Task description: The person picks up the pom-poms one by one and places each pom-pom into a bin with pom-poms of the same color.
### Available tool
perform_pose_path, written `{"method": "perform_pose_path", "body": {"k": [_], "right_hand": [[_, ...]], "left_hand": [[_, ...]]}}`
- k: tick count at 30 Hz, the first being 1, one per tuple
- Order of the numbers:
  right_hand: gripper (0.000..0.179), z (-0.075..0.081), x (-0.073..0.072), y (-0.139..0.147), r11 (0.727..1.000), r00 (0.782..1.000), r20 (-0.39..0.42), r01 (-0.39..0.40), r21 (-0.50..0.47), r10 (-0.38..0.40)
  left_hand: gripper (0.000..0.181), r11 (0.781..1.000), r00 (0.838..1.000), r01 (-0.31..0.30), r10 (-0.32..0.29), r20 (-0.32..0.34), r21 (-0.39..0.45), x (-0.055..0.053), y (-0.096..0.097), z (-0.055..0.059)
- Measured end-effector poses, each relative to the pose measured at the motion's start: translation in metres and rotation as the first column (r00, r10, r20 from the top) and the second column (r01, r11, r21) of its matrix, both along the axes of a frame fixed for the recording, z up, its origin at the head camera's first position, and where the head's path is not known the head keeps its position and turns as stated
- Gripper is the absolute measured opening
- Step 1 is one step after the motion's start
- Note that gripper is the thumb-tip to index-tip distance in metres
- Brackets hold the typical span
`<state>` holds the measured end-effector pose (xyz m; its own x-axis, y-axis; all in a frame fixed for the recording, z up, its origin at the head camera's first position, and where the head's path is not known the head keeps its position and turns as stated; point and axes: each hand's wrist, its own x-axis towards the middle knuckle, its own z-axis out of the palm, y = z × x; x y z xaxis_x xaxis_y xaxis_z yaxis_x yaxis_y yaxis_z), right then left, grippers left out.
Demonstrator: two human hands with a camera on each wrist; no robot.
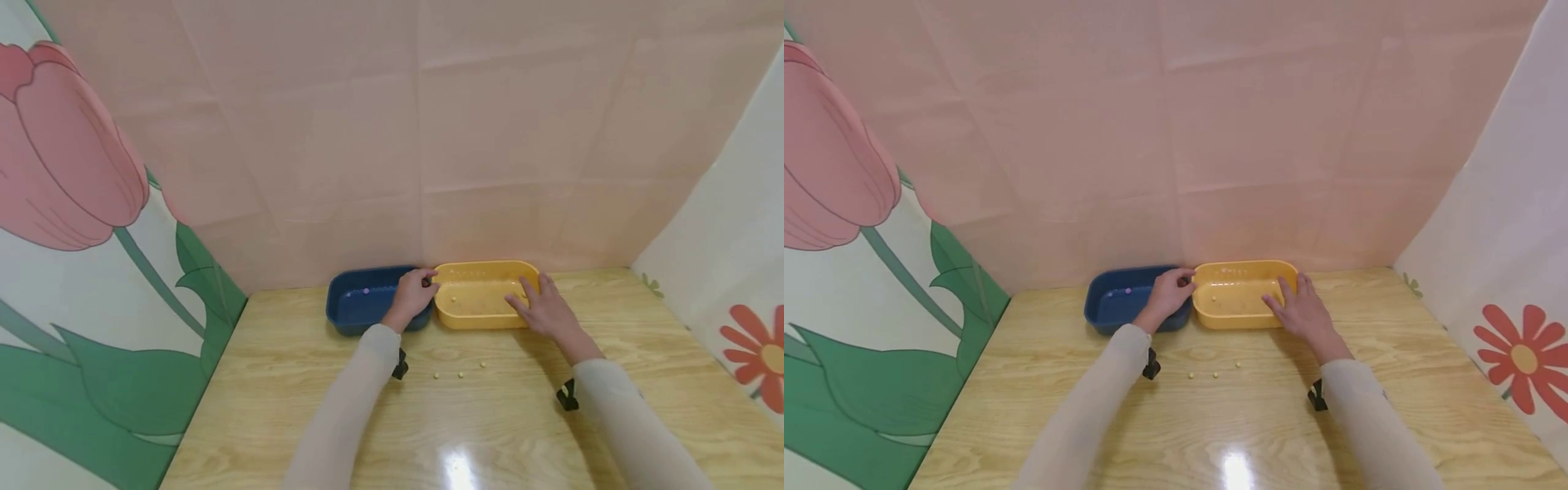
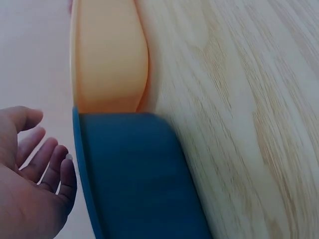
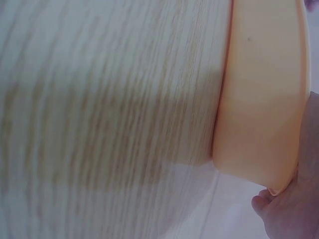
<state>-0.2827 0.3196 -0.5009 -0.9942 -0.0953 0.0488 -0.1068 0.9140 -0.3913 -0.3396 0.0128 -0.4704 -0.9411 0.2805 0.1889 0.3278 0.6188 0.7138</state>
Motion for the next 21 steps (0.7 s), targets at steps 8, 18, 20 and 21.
{"method": "perform_pose_path", "body": {"k": [8,18,20,21], "right_hand": [[0.089,0.002,-0.001,0.0,1.0,1.0,0.004,-0.008,0.001,0.008],[0.088,-0.001,-0.004,0.0,1.0,1.0,0.011,-0.008,0.008,0.008],[0.088,-0.001,-0.004,0.0,1.0,1.0,0.009,-0.007,0.011,0.007],[0.088,-0.001,-0.003,0.0,1.0,1.0,0.007,-0.007,0.011,0.007]], "left_hand": [[0.032,0.993,0.997,0.071,-0.073,-0.021,-0.095,0.012,-0.013,0.01],[0.033,0.985,0.984,0.154,-0.16,-0.077,-0.084,0.036,-0.023,0.009],[0.032,0.982,0.981,0.168,-0.176,-0.084,-0.09,0.041,-0.025,0.008],[0.031,0.98,0.98,0.172,-0.18,-0.089,-0.096,0.044,-0.026,0.008]]}}
